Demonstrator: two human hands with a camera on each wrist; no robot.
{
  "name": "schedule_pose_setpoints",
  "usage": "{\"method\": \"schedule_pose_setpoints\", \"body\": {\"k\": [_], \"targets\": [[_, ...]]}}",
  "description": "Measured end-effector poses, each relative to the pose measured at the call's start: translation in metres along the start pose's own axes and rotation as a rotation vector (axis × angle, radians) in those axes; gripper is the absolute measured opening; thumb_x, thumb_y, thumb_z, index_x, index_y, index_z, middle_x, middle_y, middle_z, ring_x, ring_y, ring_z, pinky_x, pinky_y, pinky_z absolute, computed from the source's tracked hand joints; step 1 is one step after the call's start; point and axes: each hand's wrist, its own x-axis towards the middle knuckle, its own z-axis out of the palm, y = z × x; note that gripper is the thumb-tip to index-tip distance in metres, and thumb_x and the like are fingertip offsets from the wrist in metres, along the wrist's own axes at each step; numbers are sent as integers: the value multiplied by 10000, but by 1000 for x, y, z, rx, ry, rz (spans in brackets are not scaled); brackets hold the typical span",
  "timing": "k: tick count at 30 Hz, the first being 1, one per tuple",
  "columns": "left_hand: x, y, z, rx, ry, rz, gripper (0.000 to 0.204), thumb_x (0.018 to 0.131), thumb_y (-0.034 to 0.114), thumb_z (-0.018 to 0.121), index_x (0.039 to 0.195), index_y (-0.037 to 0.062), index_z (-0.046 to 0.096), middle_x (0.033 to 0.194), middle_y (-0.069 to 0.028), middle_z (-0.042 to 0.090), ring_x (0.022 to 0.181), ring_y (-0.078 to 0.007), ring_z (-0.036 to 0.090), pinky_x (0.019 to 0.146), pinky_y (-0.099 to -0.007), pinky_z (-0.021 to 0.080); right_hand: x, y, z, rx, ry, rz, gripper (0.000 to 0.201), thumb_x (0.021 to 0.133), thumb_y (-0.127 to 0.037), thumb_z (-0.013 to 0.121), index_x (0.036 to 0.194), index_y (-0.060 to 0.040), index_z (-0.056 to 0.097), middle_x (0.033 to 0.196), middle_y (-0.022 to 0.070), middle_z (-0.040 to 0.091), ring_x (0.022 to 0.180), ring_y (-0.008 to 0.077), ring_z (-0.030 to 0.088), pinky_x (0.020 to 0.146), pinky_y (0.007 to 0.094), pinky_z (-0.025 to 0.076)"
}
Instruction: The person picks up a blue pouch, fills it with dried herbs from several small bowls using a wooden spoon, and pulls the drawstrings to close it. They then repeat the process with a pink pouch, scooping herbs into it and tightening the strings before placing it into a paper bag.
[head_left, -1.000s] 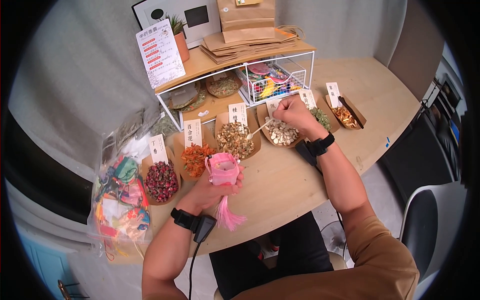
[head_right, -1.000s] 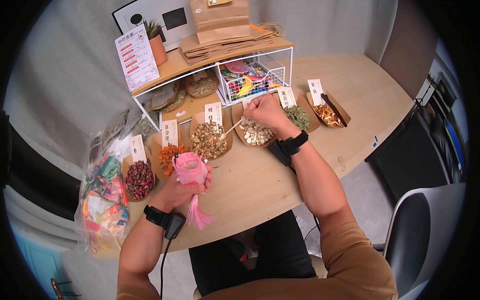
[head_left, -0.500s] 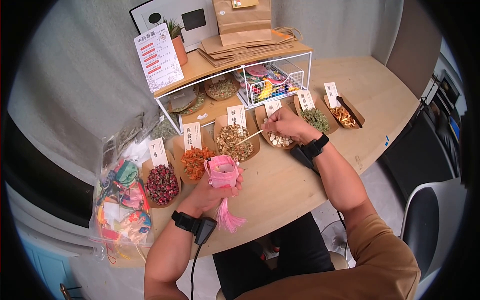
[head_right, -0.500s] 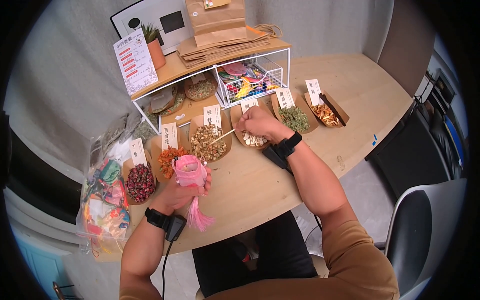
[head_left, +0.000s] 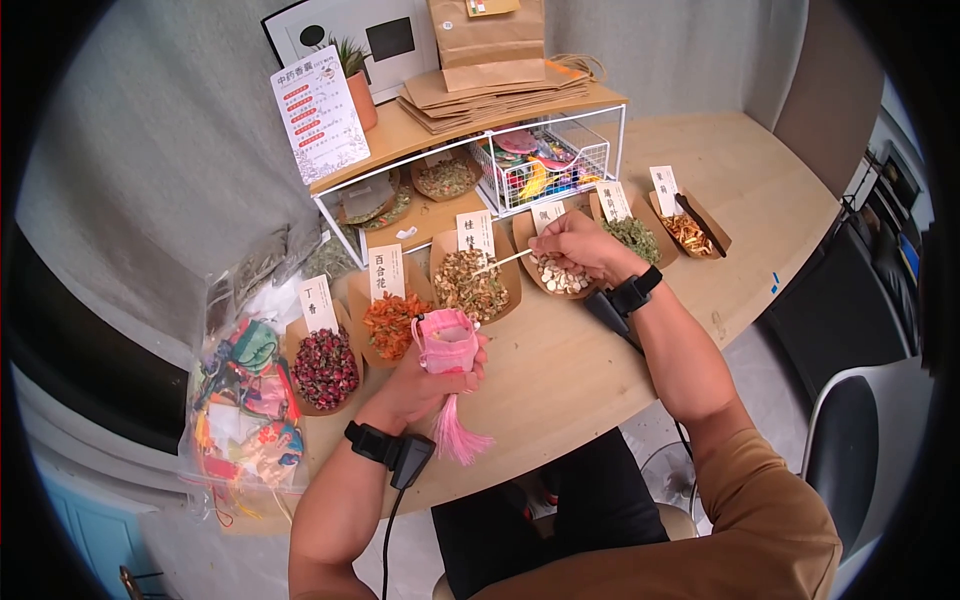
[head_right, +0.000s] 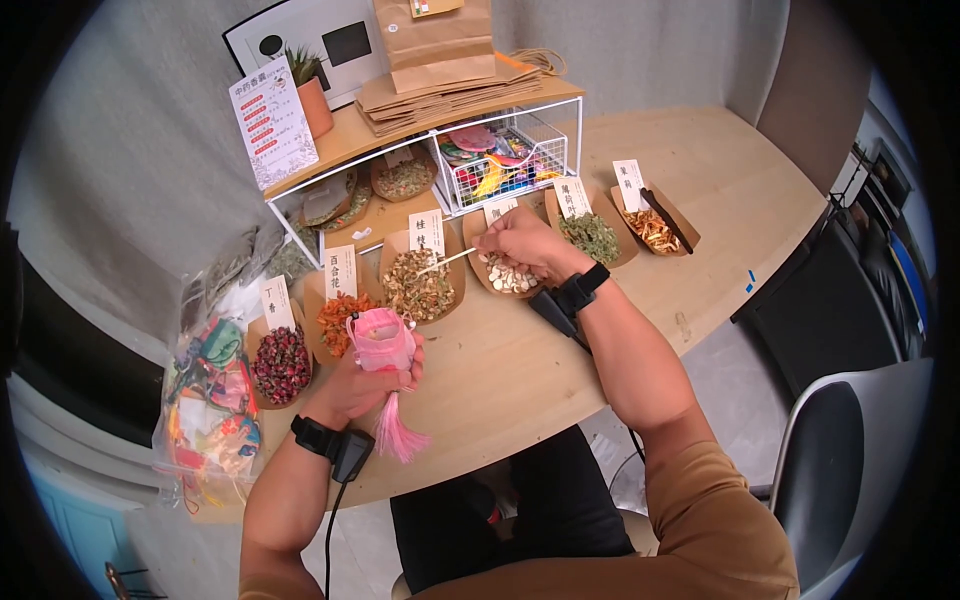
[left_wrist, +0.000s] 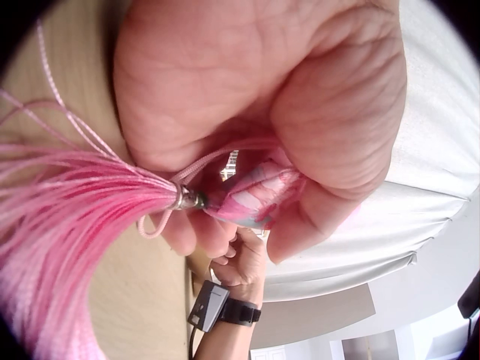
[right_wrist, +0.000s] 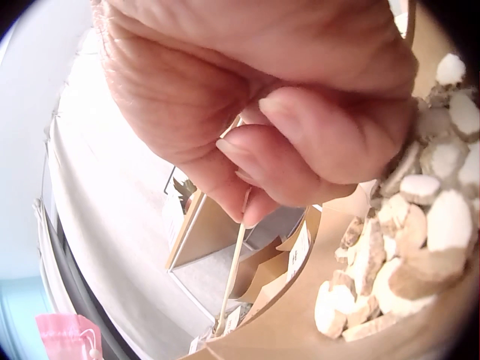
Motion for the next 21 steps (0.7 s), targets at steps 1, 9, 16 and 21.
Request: {"method": "schedule_pose_setpoints", "body": {"k": [1, 9, 16, 21], "targets": [[0, 0, 0, 1, -2, 2, 551, 729, -89, 732, 1216, 60, 520, 1043, -49, 600, 918, -152, 612, 764, -290, 515, 0, 1, -2, 8, 2, -6, 300, 858, -198, 696, 640, -81, 526, 508, -26, 451, 386, 50, 344, 349, 238, 231], [-1, -3, 4, 35, 25, 69, 523, 753, -91, 686, 1239, 7, 520, 1043, -71, 609, 912, -169, 617, 753, -289, 516, -20, -20, -1, 117, -19, -125, 307, 868, -170, 685, 626, -79, 520, 518, -36, 453, 400, 33, 345, 378, 215, 228], [0, -1, 6, 15, 26, 34, 541, 757, -64, 729, 1232, 71, 507, 1050, -38, 588, 929, -121, 598, 755, -266, 511, -43, -35, 12, 32, -174, -281, 263, 876, -167, 697, 665, -54, 587, 543, -60, 485, 446, 20, 363, 413, 208, 262], [0, -1, 2, 23, 7, 4, 531, 758, -65, 730, 1222, 69, 512, 1049, -35, 586, 947, -121, 591, 770, -269, 512, -40, -29, 18, -35, -160, -465, 179, 845, -122, 734, 708, -35, 657, 599, -58, 550, 531, 2, 416, 472, 200, 307]]}}
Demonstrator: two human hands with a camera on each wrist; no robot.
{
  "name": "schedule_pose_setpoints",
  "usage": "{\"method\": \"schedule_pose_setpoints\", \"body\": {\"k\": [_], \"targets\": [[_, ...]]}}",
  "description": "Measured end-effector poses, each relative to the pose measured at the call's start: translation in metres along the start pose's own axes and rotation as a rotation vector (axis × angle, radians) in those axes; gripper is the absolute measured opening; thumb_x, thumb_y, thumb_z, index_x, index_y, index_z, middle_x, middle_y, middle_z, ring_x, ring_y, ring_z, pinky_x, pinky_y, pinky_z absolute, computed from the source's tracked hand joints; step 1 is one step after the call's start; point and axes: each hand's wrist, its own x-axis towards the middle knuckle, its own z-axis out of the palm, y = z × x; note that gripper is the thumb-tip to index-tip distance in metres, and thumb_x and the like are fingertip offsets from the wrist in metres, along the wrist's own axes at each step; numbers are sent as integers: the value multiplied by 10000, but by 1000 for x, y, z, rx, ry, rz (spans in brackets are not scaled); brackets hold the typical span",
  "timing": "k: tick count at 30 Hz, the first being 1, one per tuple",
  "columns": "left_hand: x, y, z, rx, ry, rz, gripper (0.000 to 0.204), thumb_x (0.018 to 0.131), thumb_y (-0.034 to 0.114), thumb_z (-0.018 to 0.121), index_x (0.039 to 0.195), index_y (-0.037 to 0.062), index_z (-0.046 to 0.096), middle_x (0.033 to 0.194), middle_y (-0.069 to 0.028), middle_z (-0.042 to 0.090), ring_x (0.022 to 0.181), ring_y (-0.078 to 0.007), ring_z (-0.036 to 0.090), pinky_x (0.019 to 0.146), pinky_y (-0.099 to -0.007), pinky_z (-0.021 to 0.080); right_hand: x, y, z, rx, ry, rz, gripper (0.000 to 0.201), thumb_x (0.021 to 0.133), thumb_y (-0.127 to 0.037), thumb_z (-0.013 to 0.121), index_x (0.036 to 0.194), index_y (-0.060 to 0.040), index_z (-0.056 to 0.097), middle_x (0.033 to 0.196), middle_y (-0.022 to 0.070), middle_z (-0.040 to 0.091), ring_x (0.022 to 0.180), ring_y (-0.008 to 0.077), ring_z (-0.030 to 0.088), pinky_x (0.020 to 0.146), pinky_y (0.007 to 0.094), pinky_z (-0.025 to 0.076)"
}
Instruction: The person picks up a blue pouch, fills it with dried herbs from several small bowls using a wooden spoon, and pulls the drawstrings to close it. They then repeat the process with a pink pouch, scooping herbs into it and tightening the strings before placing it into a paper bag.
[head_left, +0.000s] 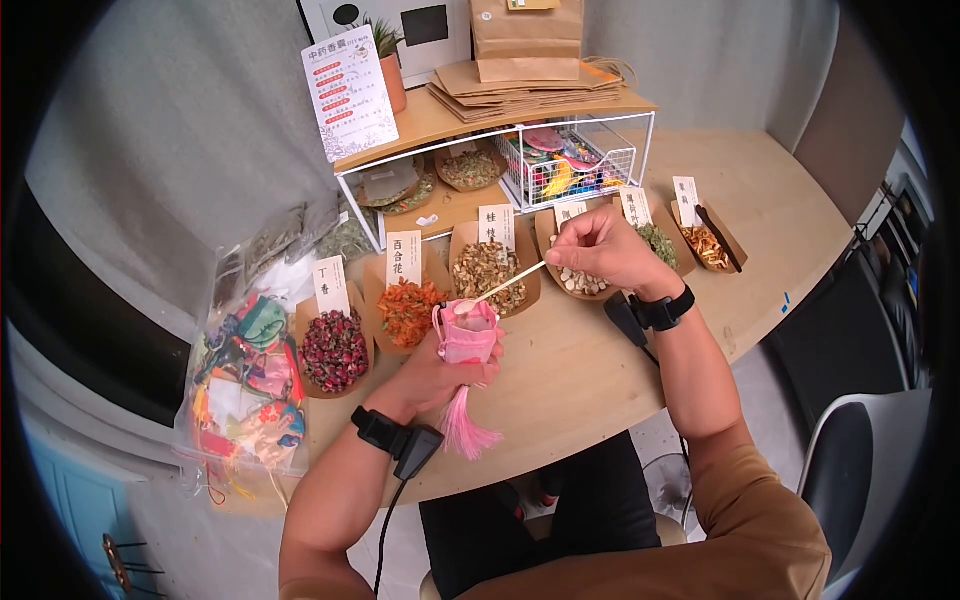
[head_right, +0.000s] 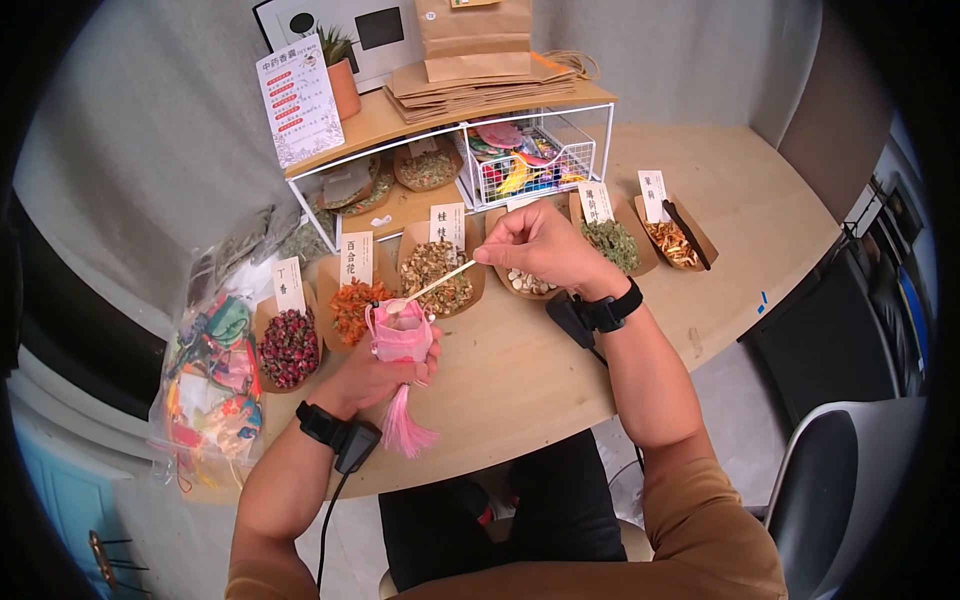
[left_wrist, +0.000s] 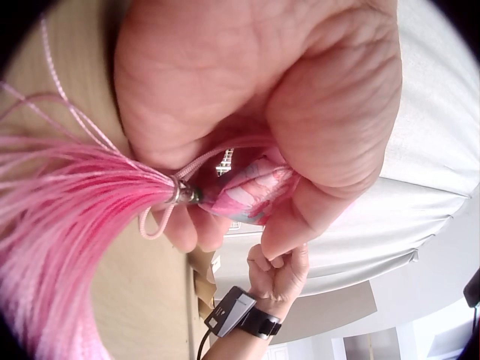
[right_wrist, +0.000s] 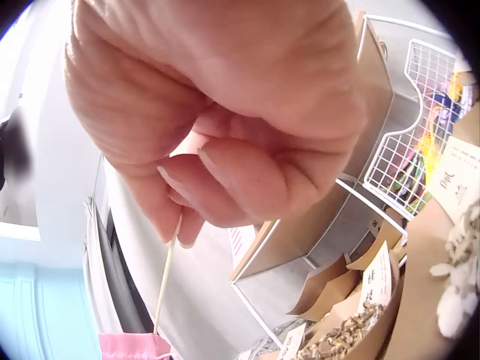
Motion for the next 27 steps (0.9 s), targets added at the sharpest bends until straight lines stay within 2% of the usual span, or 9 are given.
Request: {"method": "schedule_pose_setpoints", "body": {"k": [2, 4, 7, 10, 13, 17, 20, 23, 27], "targets": [[0, -1, 0, -1, 2, 5, 529, 755, -66, 732, 1218, 70, 514, 1051, -36, 586, 954, -121, 589, 773, -271, 513, 1, 3, -1, -5, 16, -52, 146, 833, -109, 745, 727, -34, 680, 607, -55, 562, 542, 2, 423, 480, 200, 316], [0, -2, 0, 10, 7, 34, 520, 762, -79, 700, 1235, 31, 514, 1058, -61, 600, 942, -153, 611, 775, -286, 520, 1, 4, -3, -2, 30, -86, 118, 825, -101, 752, 741, -39, 697, 604, -52, 566, 534, 4, 422, 477, 200, 320], [-1, -3, 0, 13, 26, 53, 522, 755, -94, 685, 1239, 9, 520, 1058, -75, 608, 934, -170, 622, 775, -293, 524, 1, 0, -4, 108, 116, 4, 168, 824, -111, 751, 696, -39, 669, 593, -48, 559, 517, 6, 416, 470, 199, 323], [-1, -1, 3, 13, 33, 54, 529, 740, -109, 686, 1231, 5, 527, 1051, -76, 610, 934, -172, 622, 775, -292, 524, 10, 10, -11, 173, 314, 98, 202, 796, -82, 736, 637, -43, 617, 574, -47, 533, 498, 19, 400, 458, 211, 308], [0, -1, 2, 0, 33, 51, 534, 730, -117, 685, 1227, 1, 531, 1043, -76, 611, 933, -174, 621, 774, -292, 524, 17, 32, -25, -52, 392, 122, 225, 799, -82, 705, 628, -69, 559, 533, -43, 476, 437, 27, 387, 401, 207, 276], [1, -4, -7, 7, -11, 14, 569, 737, -123, 706, 1239, 66, 515, 1097, -51, 598, 969, -151, 608, 812, -297, 525, 19, 45, -30, -120, 311, 194, 201, 720, -46, 681, 567, -59, 552, 556, -47, 498, 498, 42, 398, 442, 244, 298], [1, -3, -6, -2, -16, 4, 565, 732, -124, 708, 1233, 59, 521, 1074, -52, 604, 950, -158, 613, 811, -298, 522, 16, 38, -26, -74, 199, 319, 192, 713, -53, 682, 562, -52, 564, 554, -38, 511, 496, 49, 417, 453, 245, 327], [1, -2, -5, 2, -13, 0, 557, 727, -115, 716, 1224, 50, 525, 1054, -53, 608, 931, -162, 616, 800, -298, 519, 15, 35, -18, -118, 165, 363, 175, 716, -66, 686, 574, -45, 585, 559, -27, 525, 493, 54, 433, 460, 239, 352], [1, -2, -3, 8, -10, 30, 549, 726, -111, 689, 1238, -3, 523, 1043, -77, 610, 938, -184, 622, 768, -303, 531, 16, 42, -12, -148, 129, 321, 260, 818, -87, 677, 585, -42, 570, 523, -34, 489, 431, 40, 367, 406, 246, 265]]}}
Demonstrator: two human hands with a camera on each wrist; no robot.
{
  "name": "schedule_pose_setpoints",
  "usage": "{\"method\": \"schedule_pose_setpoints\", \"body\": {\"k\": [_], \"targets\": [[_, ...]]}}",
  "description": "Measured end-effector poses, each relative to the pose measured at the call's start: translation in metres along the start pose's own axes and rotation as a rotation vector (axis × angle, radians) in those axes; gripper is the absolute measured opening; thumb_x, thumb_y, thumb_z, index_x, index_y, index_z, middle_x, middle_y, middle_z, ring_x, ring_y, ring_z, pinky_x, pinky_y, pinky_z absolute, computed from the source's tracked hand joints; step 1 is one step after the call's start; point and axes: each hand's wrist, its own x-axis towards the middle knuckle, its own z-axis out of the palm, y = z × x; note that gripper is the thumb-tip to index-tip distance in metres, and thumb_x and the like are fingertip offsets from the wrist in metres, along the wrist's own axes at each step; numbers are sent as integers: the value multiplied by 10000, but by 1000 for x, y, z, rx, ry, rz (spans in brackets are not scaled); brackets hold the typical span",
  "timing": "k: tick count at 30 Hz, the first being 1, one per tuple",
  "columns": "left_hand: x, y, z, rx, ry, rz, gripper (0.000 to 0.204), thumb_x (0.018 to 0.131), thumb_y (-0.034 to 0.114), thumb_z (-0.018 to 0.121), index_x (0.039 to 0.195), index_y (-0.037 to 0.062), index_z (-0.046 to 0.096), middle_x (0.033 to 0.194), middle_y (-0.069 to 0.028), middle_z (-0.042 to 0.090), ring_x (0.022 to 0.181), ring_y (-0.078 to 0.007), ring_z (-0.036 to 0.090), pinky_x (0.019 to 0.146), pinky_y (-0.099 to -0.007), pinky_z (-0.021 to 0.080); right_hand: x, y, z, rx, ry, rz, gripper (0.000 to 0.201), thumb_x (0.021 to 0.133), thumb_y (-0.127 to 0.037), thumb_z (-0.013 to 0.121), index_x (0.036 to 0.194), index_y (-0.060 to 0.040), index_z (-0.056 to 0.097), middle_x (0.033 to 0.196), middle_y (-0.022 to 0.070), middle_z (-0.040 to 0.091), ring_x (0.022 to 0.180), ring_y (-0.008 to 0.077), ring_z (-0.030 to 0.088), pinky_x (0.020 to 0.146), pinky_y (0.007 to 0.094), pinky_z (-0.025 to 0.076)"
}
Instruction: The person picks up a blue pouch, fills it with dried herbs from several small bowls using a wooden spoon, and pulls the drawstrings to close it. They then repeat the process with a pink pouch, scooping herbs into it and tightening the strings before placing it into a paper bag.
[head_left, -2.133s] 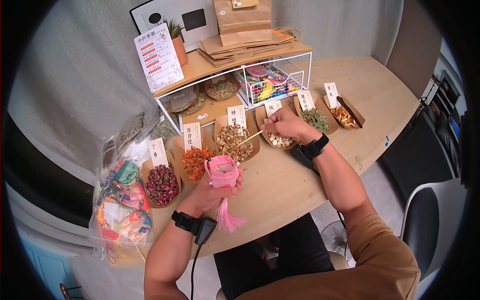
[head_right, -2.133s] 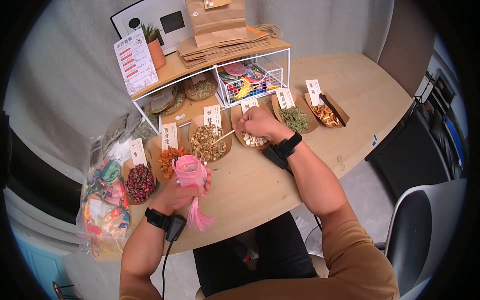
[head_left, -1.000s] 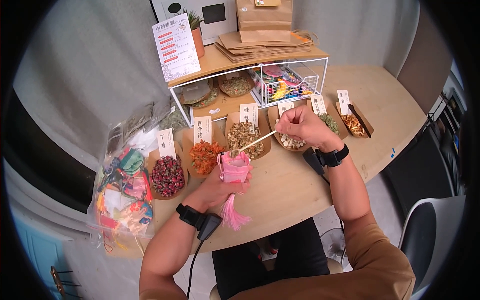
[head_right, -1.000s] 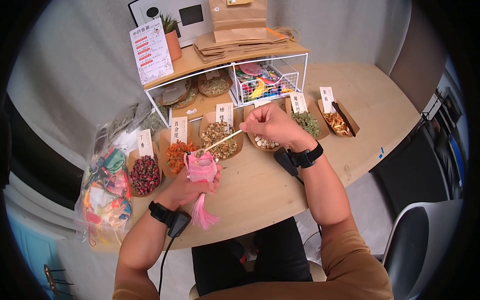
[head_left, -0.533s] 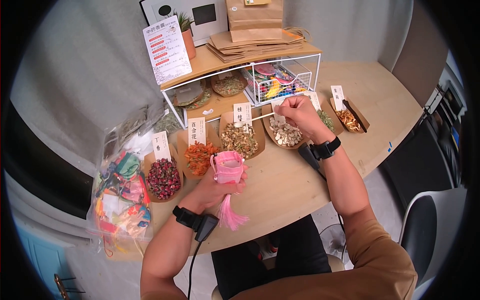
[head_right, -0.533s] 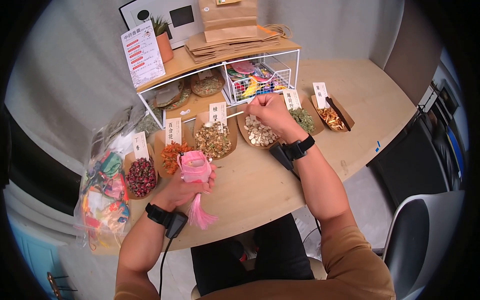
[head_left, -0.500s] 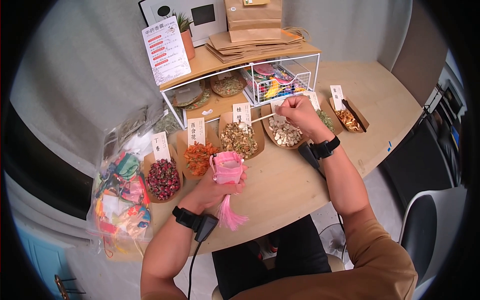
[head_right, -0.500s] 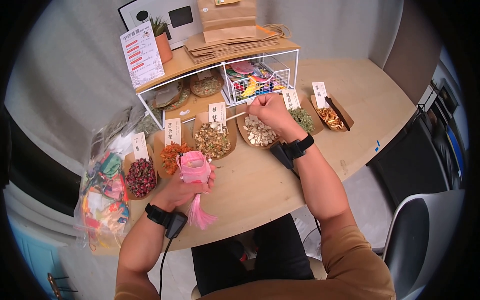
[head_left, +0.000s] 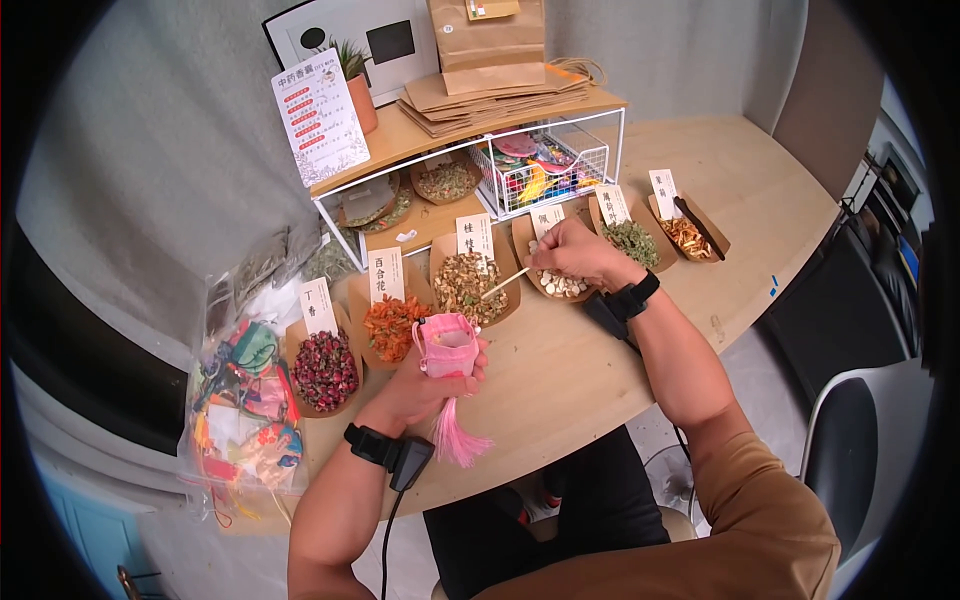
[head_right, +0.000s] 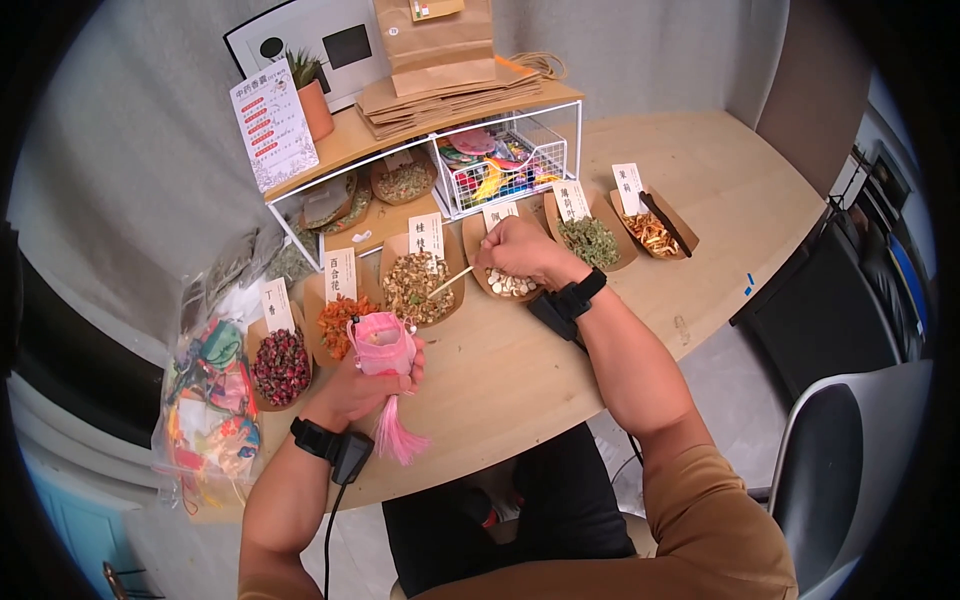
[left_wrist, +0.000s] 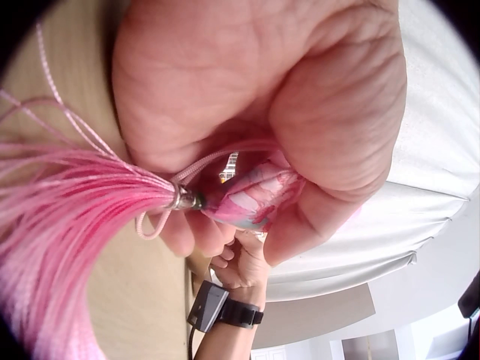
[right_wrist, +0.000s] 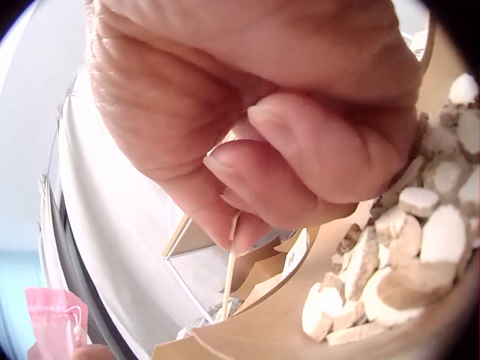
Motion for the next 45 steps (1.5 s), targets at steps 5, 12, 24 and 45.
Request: {"method": "schedule_pose_setpoints", "body": {"k": [5, 12, 24, 45], "targets": [[-1, 0, 0, -2, -4, 5, 543, 733, -102, 688, 1241, -6, 520, 1044, -80, 609, 939, -185, 622, 765, -303, 531, 1, -2, -1, 69, -20, 117, 257, 852, -105, 679, 627, -46, 570, 525, -25, 484, 428, 50, 368, 396, 241, 258], [0, -1, -1, -2, -16, 17, 547, 732, -98, 693, 1243, -6, 519, 1044, -80, 610, 935, -183, 621, 760, -297, 531, 2, -1, -2, 156, -19, 152, 256, 865, -112, 677, 650, -53, 551, 519, -17, 480, 403, 52, 360, 377, 238, 242], [0, 0, 0, -3, -7, 19, 542, 738, -84, 701, 1242, -2, 519, 1046, -78, 613, 923, -174, 624, 756, -293, 528, 5, 2, -7, 229, -25, 152, 273, 886, -158, 667, 659, -68, 547, 498, -28, 440, 382, 49, 332, 365, 229, 221], [0, 0, 5, -21, 20, 35, 507, 766, -91, 681, 1235, 15, 519, 1041, -63, 604, 930, -163, 616, 760, -285, 518, -31, -38, -2, 214, -166, -248, 154, 843, -124, 738, 747, -30, 663, 607, -52, 560, 515, 2, 428, 454, 184, 306]]}}
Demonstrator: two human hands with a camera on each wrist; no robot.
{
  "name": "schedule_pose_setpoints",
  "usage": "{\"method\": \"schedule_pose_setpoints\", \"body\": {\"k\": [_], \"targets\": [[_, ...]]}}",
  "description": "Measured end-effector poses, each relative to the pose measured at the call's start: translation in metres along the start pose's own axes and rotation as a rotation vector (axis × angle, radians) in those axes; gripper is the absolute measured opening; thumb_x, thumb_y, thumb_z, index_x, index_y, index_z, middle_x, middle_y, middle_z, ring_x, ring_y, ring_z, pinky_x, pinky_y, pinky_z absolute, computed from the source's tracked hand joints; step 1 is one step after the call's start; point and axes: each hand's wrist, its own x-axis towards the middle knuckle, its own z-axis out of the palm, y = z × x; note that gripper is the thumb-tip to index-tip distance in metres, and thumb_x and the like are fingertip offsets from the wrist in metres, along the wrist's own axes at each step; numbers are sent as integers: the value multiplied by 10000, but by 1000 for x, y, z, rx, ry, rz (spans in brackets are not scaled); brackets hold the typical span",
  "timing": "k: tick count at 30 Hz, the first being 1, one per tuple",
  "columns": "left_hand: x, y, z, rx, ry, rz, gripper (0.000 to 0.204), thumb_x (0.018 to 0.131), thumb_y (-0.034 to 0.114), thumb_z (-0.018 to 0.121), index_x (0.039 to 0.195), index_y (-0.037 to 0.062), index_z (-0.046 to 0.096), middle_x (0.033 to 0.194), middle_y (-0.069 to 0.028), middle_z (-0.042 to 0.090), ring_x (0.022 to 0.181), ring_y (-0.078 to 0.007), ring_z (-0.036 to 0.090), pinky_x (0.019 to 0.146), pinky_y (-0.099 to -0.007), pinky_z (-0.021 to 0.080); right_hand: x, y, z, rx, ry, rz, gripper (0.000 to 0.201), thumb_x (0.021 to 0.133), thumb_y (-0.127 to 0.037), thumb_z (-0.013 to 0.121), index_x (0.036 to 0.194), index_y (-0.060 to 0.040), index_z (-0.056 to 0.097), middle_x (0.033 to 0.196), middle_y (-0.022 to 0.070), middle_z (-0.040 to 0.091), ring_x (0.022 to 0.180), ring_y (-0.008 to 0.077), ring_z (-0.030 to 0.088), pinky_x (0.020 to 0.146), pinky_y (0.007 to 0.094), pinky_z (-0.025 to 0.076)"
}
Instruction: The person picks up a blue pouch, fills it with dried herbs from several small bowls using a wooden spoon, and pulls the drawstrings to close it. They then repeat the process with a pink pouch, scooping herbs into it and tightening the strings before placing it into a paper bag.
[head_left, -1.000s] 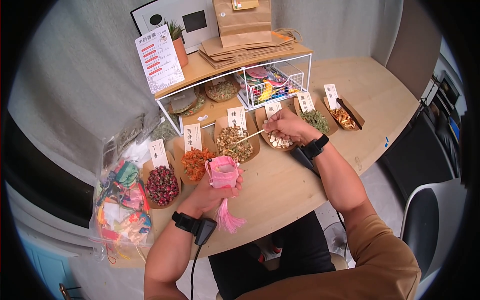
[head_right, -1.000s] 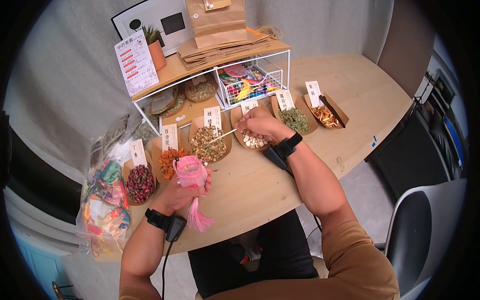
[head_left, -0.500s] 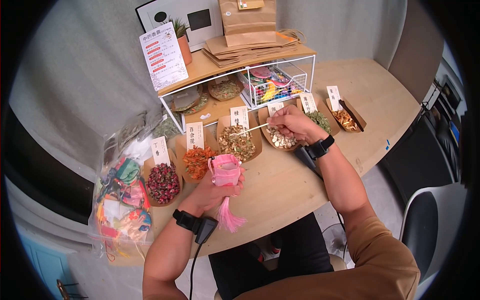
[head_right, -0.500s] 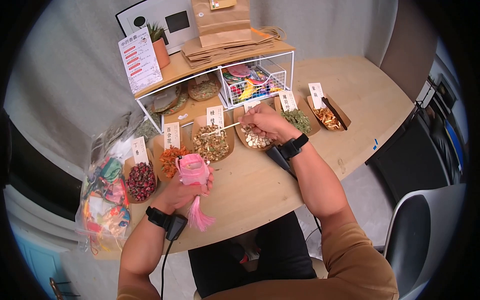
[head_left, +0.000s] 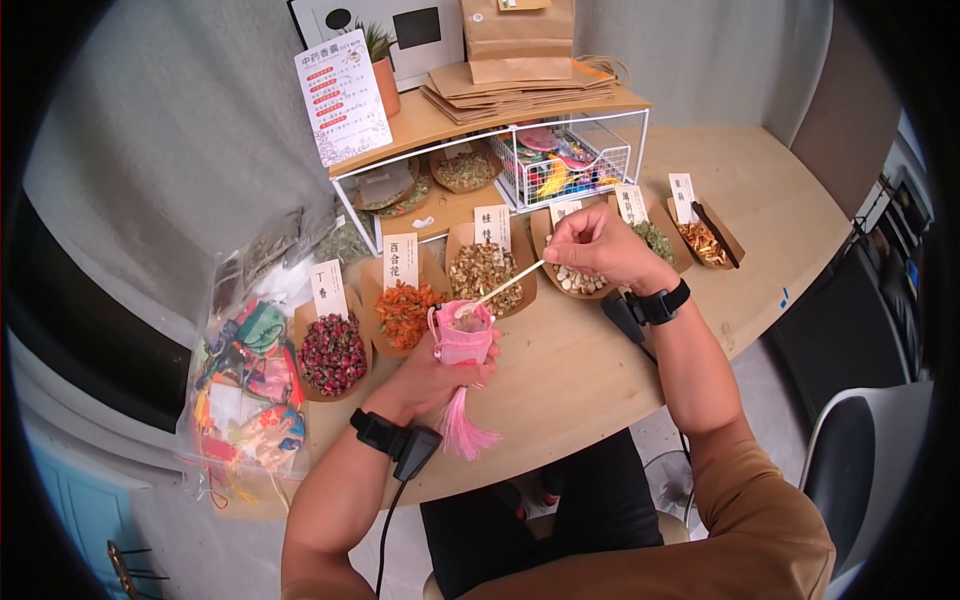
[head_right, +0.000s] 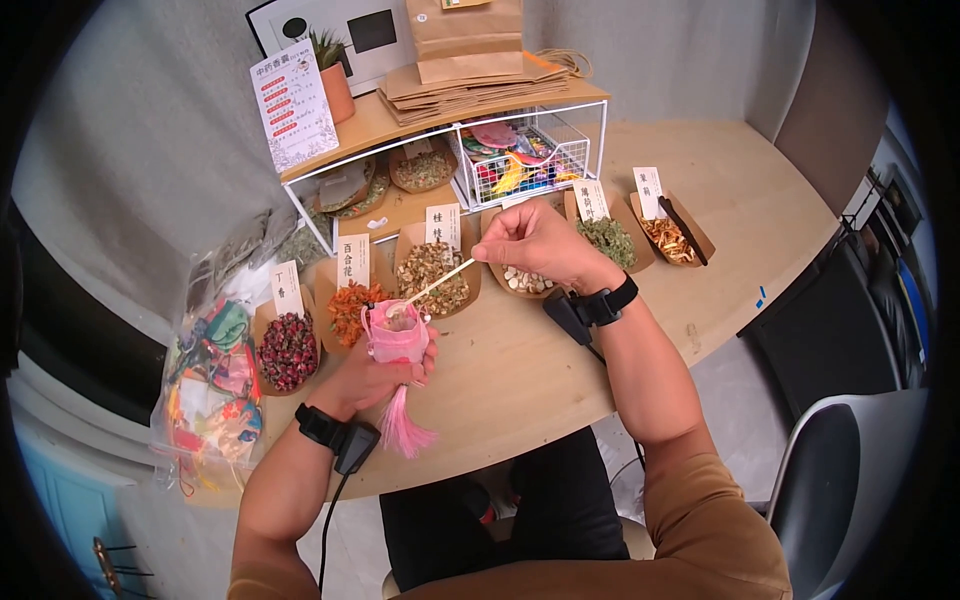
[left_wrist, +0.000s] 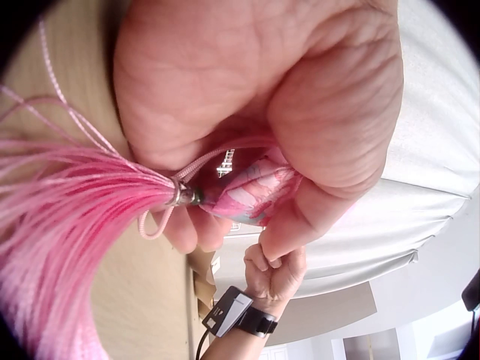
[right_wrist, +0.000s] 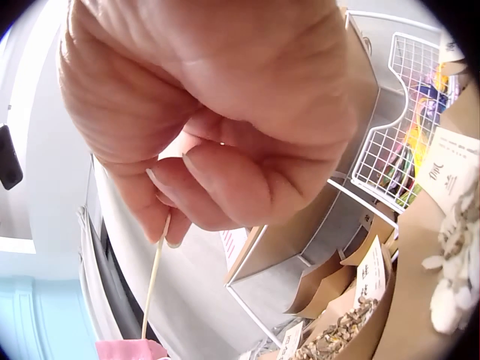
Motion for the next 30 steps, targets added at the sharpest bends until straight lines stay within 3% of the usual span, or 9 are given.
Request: {"method": "schedule_pose_setpoints", "body": {"k": [7, 11, 13, 14, 17, 22, 30], "targets": [[0, 0, -2, 0, -11, 2, 517, 756, -96, 682, 1235, 13, 520, 1048, -67, 606, 931, -166, 617, 767, -292, 521, 5, 15, -4, -20, -2, -210, 97, 812, -93, 762, 786, -21, 703, 643, -33, 613, 548, 9, 465, 474, 179, 331], [0, 1, -4, 8, 9, -35, 559, 731, -102, 722, 1223, 68, 519, 1091, -57, 594, 947, -156, 608, 780, -297, 529, 5, 13, -5, 154, 101, -100, 141, 820, -103, 749, 733, -33, 663, 590, -32, 561, 480, 26, 430, 432, 202, 307], [0, 2, -5, 18, 0, -37, 552, 726, -109, 718, 1217, 57, 529, 1075, -60, 601, 940, -162, 612, 777, -299, 530, 12, 17, -8, 282, 180, -100, 179, 826, -111, 739, 700, -46, 631, 564, -34, 528, 450, 34, 409, 413, 213, 293], [-1, 3, -6, 23, -4, -40, 549, 723, -112, 715, 1215, 51, 534, 1067, -62, 604, 936, -165, 614, 776, -300, 530, 14, 18, -8, 258, 277, -75, 239, 842, -121, 707, 655, -67, 569, 541, -40, 481, 431, 45, 393, 405, 219, 286], [-3, 6, -8, 14, -27, -8, 543, 733, -51, 713, 1237, -1, 519, 1056, -86, 614, 926, -187, 624, 751, -312, 542, 19, 28, -17, 240, 350, 12, 259, 847, -114, 677, 630, -76, 540, 534, -38, 469, 421, 48, 375, 401, 221, 285], [-6, 8, -19, -7, -57, 10, 554, 727, 2, 718, 1242, 1, 516, 1063, -94, 615, 939, -204, 620, 771, -331, 518, 21, 38, -20, 175, 315, 55, 186, 788, -63, 633, 626, -58, 540, 504, -9, 468, 383, 65, 373, 358, 237, 266], [-8, 11, -18, -26, -73, 19, 531, 727, 17, 720, 1223, 5, 532, 1088, -104, 615, 979, -216, 615, 805, -336, 505, 22, 37, -18, 171, 353, 72, 188, 795, -60, 631, 627, -54, 546, 511, -1, 484, 391, 62, 380, 362, 232, 270]]}}
